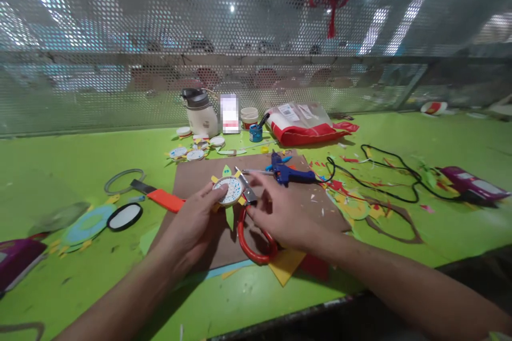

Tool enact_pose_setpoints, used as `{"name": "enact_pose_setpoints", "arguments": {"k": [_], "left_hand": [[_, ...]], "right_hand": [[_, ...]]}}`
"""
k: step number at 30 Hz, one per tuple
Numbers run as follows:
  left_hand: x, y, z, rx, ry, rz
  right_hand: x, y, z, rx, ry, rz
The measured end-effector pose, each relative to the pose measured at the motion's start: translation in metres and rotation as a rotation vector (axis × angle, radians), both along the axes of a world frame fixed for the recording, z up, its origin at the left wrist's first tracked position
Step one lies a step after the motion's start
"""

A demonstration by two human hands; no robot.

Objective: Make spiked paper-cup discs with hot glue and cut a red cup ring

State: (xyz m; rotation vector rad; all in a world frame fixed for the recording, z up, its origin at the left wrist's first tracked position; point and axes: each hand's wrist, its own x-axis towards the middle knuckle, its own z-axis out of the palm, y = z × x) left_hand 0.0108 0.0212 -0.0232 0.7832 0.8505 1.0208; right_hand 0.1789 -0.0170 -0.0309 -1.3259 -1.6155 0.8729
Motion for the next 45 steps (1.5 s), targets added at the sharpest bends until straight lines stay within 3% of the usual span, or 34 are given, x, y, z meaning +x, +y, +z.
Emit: {"name": "enact_pose_setpoints", "arguments": {"k": [3,7,9,11,14,16,18,21,24,26,28,31,36,39,42,45], "left_hand": [[0.003,-0.001,-0.004,0.032,0.009,-0.003],[0.004,0.000,-0.004,0.055,0.031,0.038],[0.002,0.001,-0.004,0.061,0.036,0.050],[0.000,0.004,-0.003,0.071,0.036,0.049],[-0.004,0.009,-0.003,0.076,0.046,0.055],[-0.006,0.013,-0.003,0.067,0.047,0.077],[-0.008,0.017,-0.003,0.056,0.045,0.106],[-0.010,0.020,-0.003,0.038,0.048,0.142],[-0.009,0.020,0.000,0.027,0.053,0.130],[-0.008,0.018,0.002,0.027,0.050,0.097],[-0.007,0.015,0.004,0.026,0.049,0.063],[-0.007,0.012,0.006,0.016,0.066,0.043],[-0.005,0.006,0.007,-0.021,0.111,0.035],[-0.003,0.003,0.008,-0.061,0.134,-0.005],[-0.001,0.001,0.010,-0.120,0.132,-0.041],[0.000,0.001,0.011,-0.163,0.115,-0.066]], "right_hand": [[-0.008,-0.001,-0.002,0.054,-0.218,0.053],[-0.006,-0.003,0.012,0.113,-0.590,-0.020],[-0.003,-0.005,0.018,0.119,-0.635,0.068],[0.000,-0.009,0.023,0.123,-0.435,0.263],[0.009,-0.023,0.032,-0.003,-0.008,0.573],[0.022,-0.031,0.042,-0.021,0.177,0.652],[0.042,-0.033,0.056,0.130,0.486,0.598],[0.083,-0.021,0.074,0.333,0.779,0.310],[0.117,0.005,0.075,0.443,0.832,-0.010],[0.124,0.023,0.064,0.395,0.699,-0.168],[0.115,0.034,0.047,0.299,0.581,-0.163],[0.077,0.035,0.023,0.148,0.378,-0.049],[0.020,0.014,0.011,0.048,0.089,0.137],[0.008,0.011,0.005,0.020,0.008,0.146],[0.005,0.012,-0.002,-0.021,0.059,0.147],[0.004,0.009,-0.002,0.094,0.046,0.024]]}}
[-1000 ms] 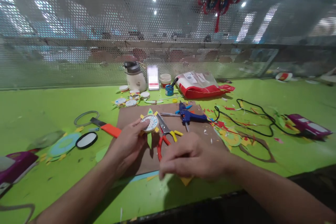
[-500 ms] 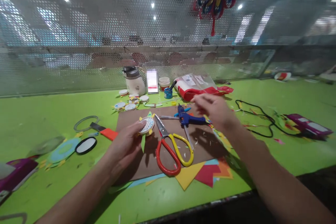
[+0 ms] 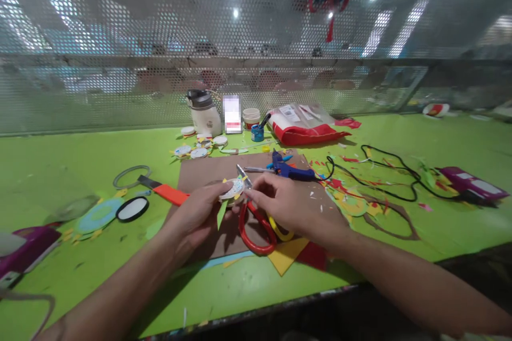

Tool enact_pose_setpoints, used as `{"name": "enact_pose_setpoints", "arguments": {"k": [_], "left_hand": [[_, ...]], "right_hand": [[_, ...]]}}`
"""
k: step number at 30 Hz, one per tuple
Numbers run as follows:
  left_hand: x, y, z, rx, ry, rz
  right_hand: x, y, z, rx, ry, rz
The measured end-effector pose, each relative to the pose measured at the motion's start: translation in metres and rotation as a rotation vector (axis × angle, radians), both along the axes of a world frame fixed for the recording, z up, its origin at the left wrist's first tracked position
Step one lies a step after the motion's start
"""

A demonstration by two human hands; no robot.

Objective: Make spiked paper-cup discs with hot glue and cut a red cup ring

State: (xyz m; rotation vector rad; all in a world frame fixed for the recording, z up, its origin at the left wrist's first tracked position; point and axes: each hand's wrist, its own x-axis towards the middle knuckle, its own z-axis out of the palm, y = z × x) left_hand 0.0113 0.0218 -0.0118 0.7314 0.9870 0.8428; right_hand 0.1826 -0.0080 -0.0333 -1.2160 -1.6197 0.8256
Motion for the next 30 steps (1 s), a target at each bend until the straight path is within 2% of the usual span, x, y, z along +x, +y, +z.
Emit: {"name": "enact_pose_setpoints", "arguments": {"k": [1,3,6,8,10,13,18,22,26,30], "left_hand": [[0.000,0.000,0.000,-0.016,-0.011,-0.011],[0.000,0.000,-0.001,-0.051,-0.038,-0.041],[-0.001,0.001,-0.002,-0.100,-0.074,-0.097],[-0.001,0.000,-0.003,-0.122,-0.090,-0.127],[-0.001,0.000,-0.003,-0.130,-0.094,-0.140],[-0.002,-0.001,-0.003,-0.120,-0.098,-0.143],[-0.004,-0.001,-0.006,-0.090,-0.116,-0.131],[-0.005,-0.004,-0.004,-0.049,-0.121,-0.074],[-0.004,-0.008,0.006,-0.018,-0.138,-0.039],[-0.005,-0.014,0.014,0.034,-0.184,-0.019]], "right_hand": [[0.000,-0.003,0.003,0.066,-0.011,-0.023],[0.002,-0.009,0.011,0.178,-0.074,0.017],[0.005,-0.016,0.023,0.289,-0.295,0.119],[0.007,-0.018,0.027,0.375,-0.447,0.101],[0.009,-0.018,0.025,0.445,-0.515,0.097],[0.012,-0.013,0.015,0.533,-0.514,0.162],[0.014,-0.008,0.001,0.549,-0.558,0.199],[0.012,-0.013,0.006,0.546,-0.643,0.130],[0.010,-0.020,0.013,0.504,-0.744,0.031],[0.010,-0.021,0.014,0.529,-0.749,-0.017]]}}
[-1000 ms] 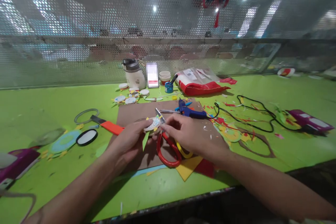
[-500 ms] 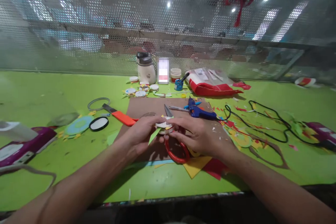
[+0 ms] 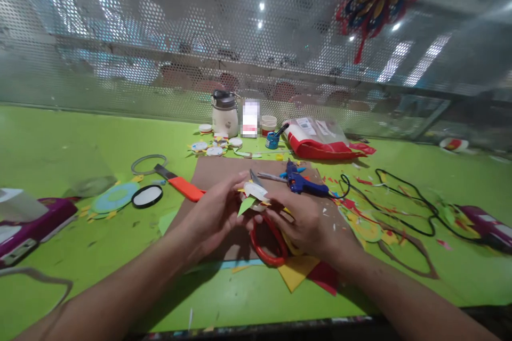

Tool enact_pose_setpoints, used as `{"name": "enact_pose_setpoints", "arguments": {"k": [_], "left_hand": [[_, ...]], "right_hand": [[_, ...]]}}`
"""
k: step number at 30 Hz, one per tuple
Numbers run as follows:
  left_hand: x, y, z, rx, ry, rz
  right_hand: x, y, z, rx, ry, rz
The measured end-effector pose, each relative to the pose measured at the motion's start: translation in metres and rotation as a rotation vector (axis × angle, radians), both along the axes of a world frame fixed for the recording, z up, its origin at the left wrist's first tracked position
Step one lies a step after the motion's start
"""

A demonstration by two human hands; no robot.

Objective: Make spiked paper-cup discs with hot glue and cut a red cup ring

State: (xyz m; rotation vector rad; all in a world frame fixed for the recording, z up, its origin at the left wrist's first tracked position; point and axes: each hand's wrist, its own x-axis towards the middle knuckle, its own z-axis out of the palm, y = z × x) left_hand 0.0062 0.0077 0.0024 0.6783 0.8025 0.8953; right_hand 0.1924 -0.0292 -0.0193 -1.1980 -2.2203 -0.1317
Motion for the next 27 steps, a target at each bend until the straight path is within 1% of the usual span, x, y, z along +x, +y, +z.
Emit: {"name": "enact_pose_setpoints", "arguments": {"k": [3,6,9,12,14,17,20,24,27], "left_hand": [[-0.002,-0.005,0.000,0.068,-0.069,-0.009],[-0.003,-0.010,-0.003,0.142,-0.138,-0.097],[0.000,-0.014,-0.005,0.135,-0.181,-0.204],[0.002,-0.015,-0.005,0.151,-0.192,-0.198],[0.002,-0.015,-0.005,0.168,-0.203,-0.181],[0.001,-0.014,-0.002,0.102,-0.201,-0.200],[0.001,-0.013,-0.002,0.058,-0.196,-0.193],[0.001,-0.010,-0.006,0.099,-0.130,-0.186],[0.000,-0.008,-0.009,0.122,-0.076,-0.176]], "right_hand": [[0.001,0.003,-0.004,0.070,0.099,0.051],[0.003,0.006,-0.010,0.138,0.195,0.081],[0.005,0.008,-0.014,0.230,0.223,0.098],[0.005,0.008,-0.014,0.308,0.195,0.114],[0.004,0.006,-0.012,0.327,0.166,0.115],[0.004,0.005,-0.012,0.314,0.144,0.103],[0.004,0.007,-0.019,0.309,0.142,0.096],[0.003,0.009,-0.029,0.328,0.159,0.085],[0.003,0.006,-0.022,0.273,0.136,0.093]]}}
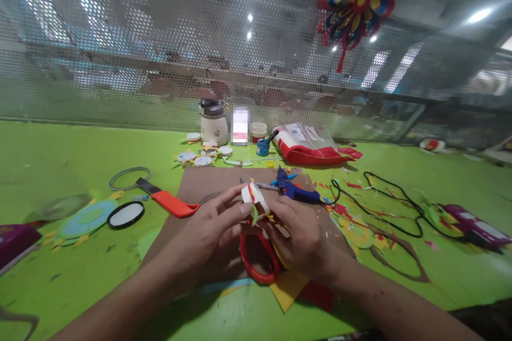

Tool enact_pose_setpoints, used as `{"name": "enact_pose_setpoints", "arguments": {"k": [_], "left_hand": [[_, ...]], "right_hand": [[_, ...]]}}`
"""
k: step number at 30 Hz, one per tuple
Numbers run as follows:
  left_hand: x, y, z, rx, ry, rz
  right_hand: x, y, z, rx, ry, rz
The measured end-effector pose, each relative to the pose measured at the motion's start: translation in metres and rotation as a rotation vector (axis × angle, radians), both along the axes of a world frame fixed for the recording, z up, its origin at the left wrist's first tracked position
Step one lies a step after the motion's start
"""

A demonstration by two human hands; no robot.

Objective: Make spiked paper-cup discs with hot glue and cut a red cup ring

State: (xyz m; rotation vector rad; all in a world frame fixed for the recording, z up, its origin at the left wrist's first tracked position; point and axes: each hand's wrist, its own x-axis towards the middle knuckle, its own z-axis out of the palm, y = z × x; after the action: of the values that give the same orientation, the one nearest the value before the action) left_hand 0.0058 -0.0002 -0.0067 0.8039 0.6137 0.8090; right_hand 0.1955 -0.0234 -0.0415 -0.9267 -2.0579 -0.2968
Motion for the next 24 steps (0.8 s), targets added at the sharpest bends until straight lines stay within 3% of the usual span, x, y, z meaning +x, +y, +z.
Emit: {"name": "enact_pose_setpoints", "arguments": {"k": [4,8,11,14,17,24], "left_hand": [[-0.003,0.002,0.004,0.047,0.056,0.063],[-0.004,0.001,0.008,0.079,0.115,-0.046],[-0.003,0.002,0.003,0.112,0.134,-0.088],[-0.002,0.004,-0.006,0.151,0.185,-0.070],[-0.001,0.005,-0.011,0.206,0.230,-0.057],[0.002,0.002,0.001,0.018,0.213,-0.075]], "right_hand": [[0.005,-0.006,0.019,-0.140,0.068,0.090],[0.012,-0.009,0.032,-0.255,0.342,0.146],[0.013,-0.013,0.038,-0.365,0.408,0.149],[0.010,-0.016,0.042,-0.522,0.451,0.158],[0.005,-0.016,0.042,-0.586,0.476,0.141],[0.004,-0.014,0.042,-0.674,0.457,0.148]]}}
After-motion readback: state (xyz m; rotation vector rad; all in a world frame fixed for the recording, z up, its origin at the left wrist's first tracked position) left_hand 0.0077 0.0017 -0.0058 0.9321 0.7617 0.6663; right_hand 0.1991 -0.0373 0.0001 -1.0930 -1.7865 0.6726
